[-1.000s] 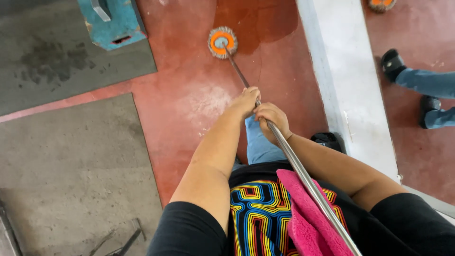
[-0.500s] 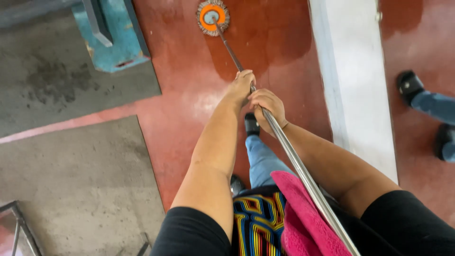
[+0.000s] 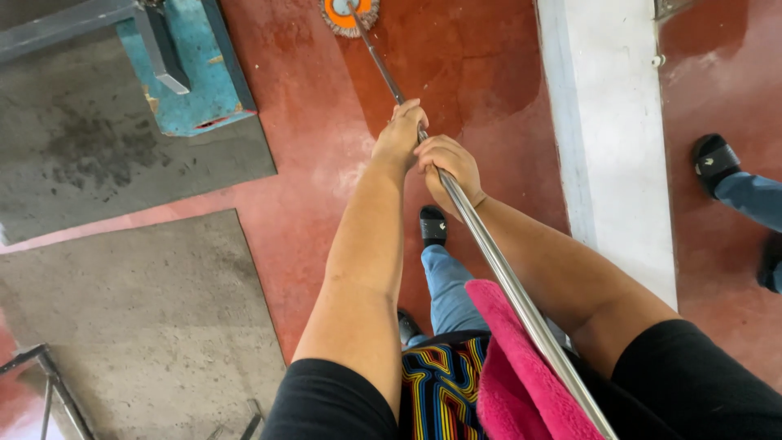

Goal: Mopping the red floor in a gym area near exercise equipment.

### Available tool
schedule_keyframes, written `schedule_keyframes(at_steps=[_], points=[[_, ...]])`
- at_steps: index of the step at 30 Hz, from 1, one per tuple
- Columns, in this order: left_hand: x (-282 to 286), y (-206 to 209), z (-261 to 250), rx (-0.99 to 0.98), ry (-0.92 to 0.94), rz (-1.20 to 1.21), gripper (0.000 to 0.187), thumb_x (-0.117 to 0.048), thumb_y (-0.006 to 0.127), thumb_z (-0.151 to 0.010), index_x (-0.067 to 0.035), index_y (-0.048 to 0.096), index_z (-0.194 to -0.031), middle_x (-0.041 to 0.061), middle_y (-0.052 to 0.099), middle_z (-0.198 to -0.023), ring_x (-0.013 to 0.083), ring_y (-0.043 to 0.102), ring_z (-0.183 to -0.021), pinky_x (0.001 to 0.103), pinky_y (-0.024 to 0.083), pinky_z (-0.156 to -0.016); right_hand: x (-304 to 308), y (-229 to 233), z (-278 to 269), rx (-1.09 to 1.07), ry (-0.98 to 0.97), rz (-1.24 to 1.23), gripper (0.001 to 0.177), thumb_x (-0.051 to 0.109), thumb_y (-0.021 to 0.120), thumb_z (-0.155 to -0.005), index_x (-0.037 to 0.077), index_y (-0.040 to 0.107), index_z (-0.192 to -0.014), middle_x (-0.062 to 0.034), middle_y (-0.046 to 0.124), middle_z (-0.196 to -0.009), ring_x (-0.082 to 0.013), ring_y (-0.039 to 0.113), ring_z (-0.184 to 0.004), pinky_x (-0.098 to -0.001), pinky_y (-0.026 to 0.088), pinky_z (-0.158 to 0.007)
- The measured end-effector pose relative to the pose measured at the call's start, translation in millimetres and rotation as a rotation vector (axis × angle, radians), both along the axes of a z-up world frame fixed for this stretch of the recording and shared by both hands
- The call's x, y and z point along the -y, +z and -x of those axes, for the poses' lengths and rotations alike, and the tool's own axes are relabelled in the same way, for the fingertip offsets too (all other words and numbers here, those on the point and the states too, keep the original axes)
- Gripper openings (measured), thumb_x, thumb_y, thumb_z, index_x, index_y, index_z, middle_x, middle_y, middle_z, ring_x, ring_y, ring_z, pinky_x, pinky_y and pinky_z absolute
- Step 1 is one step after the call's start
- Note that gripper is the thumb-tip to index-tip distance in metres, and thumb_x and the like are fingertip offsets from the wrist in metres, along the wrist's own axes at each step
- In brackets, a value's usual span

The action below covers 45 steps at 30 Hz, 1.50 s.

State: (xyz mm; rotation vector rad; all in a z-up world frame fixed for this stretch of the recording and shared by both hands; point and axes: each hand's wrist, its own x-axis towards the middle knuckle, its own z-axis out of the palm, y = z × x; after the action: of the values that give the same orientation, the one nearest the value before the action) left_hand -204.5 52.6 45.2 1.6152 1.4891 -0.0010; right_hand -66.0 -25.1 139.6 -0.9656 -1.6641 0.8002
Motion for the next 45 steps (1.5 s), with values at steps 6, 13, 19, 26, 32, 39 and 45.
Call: schedule_keyframes(at_steps=[6,13,19,26,32,39,45], points=[[56.6,-49.7,1.2,0.047,0.010,-0.021,0.016,-0.009,0.056,-0.097,-0.025,0.056,-0.102,-0.007,0.033,-0.162,0.0318,0.037,-0.149,0.046,0.038,-0.123,61.6,-4.0,-1.0,0.029,-0.013,-0.003,0.015,-0.003,0.057,-0.091,0.004,0.065,-0.080,-0.0144,0.071,-0.094,-0.0402,0.071,-0.095,-0.0466,0.058,-0.082],[206.7,-81.5,21.3,0.146,0.019,-0.029,0.017,-0.007,0.049,-0.099,-0.021,0.057,-0.103,0.001,0.039,-0.160,0.0374,0.036,-0.148,0.049,0.037,-0.124,217.1,17.9,25.5,0.045,-0.015,-0.014,0.022,-0.007,0.056,-0.089,0.006,0.066,-0.075,-0.0104,0.072,-0.091,-0.0348,0.073,-0.094,-0.0405,0.059,-0.083],[367.8,-6.1,45.8,0.119,-0.001,-0.034,0.014,-0.020,0.045,-0.102,-0.030,0.055,-0.103,-0.007,0.034,-0.162,0.0318,0.040,-0.148,0.040,0.025,-0.130,366.6,21.8,44.1,0.097,0.098,-0.002,0.018,-0.008,0.057,-0.090,0.006,0.065,-0.081,-0.0130,0.073,-0.097,-0.0360,0.072,-0.098,-0.0408,0.057,-0.087],[427.8,-88.7,53.2,0.029,-0.049,-0.107,0.005,-0.029,0.053,-0.099,-0.034,0.055,-0.100,-0.018,0.034,-0.159,0.0290,0.046,-0.144,0.038,0.028,-0.128,435.2,47.6,66.1,0.140,0.063,-0.065,0.021,-0.007,0.059,-0.087,0.008,0.067,-0.076,-0.0087,0.073,-0.089,-0.0307,0.073,-0.090,-0.0387,0.059,-0.081],[393.5,-140.3,56.2,0.033,0.006,-0.111,0.010,-0.031,0.047,-0.102,-0.036,0.054,-0.097,-0.019,0.037,-0.157,0.0292,0.044,-0.145,0.037,0.033,-0.127,401.0,26.5,82.0,0.166,0.049,-0.067,0.019,-0.002,0.060,-0.088,0.010,0.067,-0.075,-0.0084,0.073,-0.092,-0.0319,0.071,-0.090,-0.0413,0.058,-0.083],[277.5,-69.0,97.0,0.092,0.093,-0.119,0.004,-0.033,0.052,-0.102,-0.033,0.053,-0.098,-0.019,0.037,-0.156,0.0319,0.043,-0.145,0.037,0.028,-0.130,268.4,17.7,105.9,0.101,0.056,-0.078,0.021,0.000,0.059,-0.089,0.011,0.065,-0.072,-0.0059,0.072,-0.085,-0.0296,0.072,-0.086,-0.0374,0.058,-0.080],[150.4,-7.7,121.4,0.093,0.096,-0.046,0.016,-0.015,0.050,-0.102,-0.029,0.056,-0.097,-0.012,0.039,-0.156,0.0414,0.038,-0.146,0.044,0.038,-0.125,133.6,8.6,115.7,0.082,0.109,-0.017,0.015,0.003,0.058,-0.091,0.006,0.063,-0.077,-0.0116,0.070,-0.088,-0.0356,0.072,-0.090,-0.0443,0.058,-0.081]])
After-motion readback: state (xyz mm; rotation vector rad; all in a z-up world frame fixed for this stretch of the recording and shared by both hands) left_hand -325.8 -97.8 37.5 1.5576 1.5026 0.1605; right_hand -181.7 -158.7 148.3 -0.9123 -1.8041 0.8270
